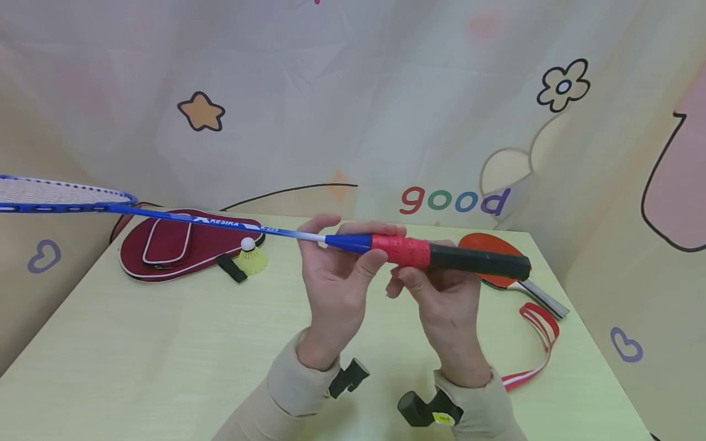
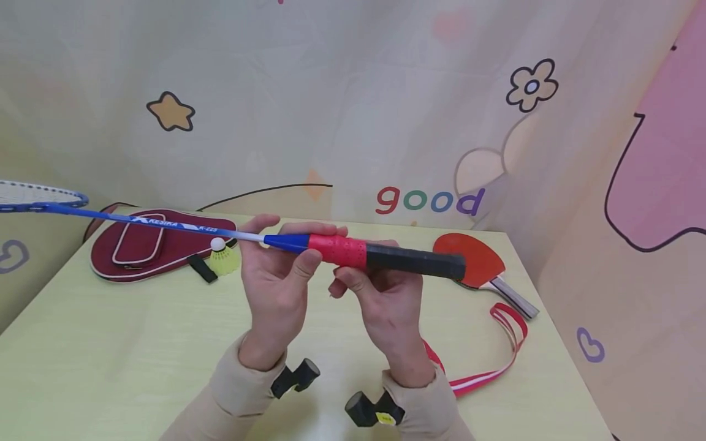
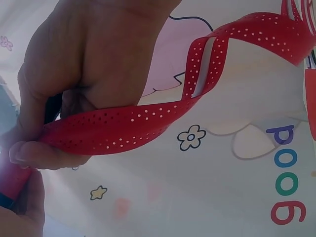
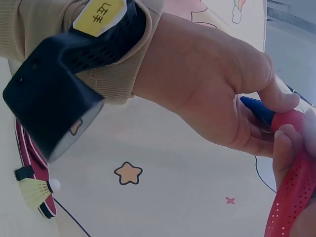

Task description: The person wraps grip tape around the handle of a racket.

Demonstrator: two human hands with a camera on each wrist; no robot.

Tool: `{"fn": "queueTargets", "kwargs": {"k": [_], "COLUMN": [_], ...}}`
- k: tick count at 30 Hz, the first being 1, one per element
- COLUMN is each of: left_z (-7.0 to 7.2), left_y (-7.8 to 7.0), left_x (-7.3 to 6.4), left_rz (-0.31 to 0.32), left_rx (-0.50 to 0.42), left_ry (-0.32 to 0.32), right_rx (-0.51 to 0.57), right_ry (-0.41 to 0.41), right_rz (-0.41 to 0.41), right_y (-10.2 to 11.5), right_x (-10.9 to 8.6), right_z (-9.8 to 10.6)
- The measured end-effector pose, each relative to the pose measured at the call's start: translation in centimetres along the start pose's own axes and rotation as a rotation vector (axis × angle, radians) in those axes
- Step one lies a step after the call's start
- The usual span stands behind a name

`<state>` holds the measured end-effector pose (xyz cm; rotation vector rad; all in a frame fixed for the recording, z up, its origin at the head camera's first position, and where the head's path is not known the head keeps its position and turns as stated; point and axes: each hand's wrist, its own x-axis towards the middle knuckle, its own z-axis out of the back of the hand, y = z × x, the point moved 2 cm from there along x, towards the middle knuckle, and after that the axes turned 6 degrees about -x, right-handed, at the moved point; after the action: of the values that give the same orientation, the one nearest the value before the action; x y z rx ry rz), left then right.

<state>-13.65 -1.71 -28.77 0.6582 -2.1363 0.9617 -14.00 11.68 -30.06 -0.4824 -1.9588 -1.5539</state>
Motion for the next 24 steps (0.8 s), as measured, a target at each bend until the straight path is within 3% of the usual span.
{"fn": "queueTargets", "kwargs": {"k": [8, 13, 19, 24], "left_z": [-0.13, 0.04, 0.42, 0.52], "left_y": [0.44, 0.18, -0.1, -0.1], "left_x": [-0.27, -0.16, -0.09, 0.02], "left_rz": [0.018, 0.026, 0.028, 0.021], "left_rx": [0.014, 0.021, 0.033, 0.035], "left_ry": [-0.007, -0.048, -0.111, -0.124], "right_rx": [0.059, 0.021, -0.038, -0.101], "right_ry": [-0.019, -0.037, 0.008, 0.012], "right_rz": [0.084, 0.075, 0.083, 0.031], "right_y": [0.04, 0.06, 0.05, 0.12], "right_x": [0.14, 0.07, 0.0, -0.1], "right_z": [-0.02, -0.03, -0.25, -0.19]}}
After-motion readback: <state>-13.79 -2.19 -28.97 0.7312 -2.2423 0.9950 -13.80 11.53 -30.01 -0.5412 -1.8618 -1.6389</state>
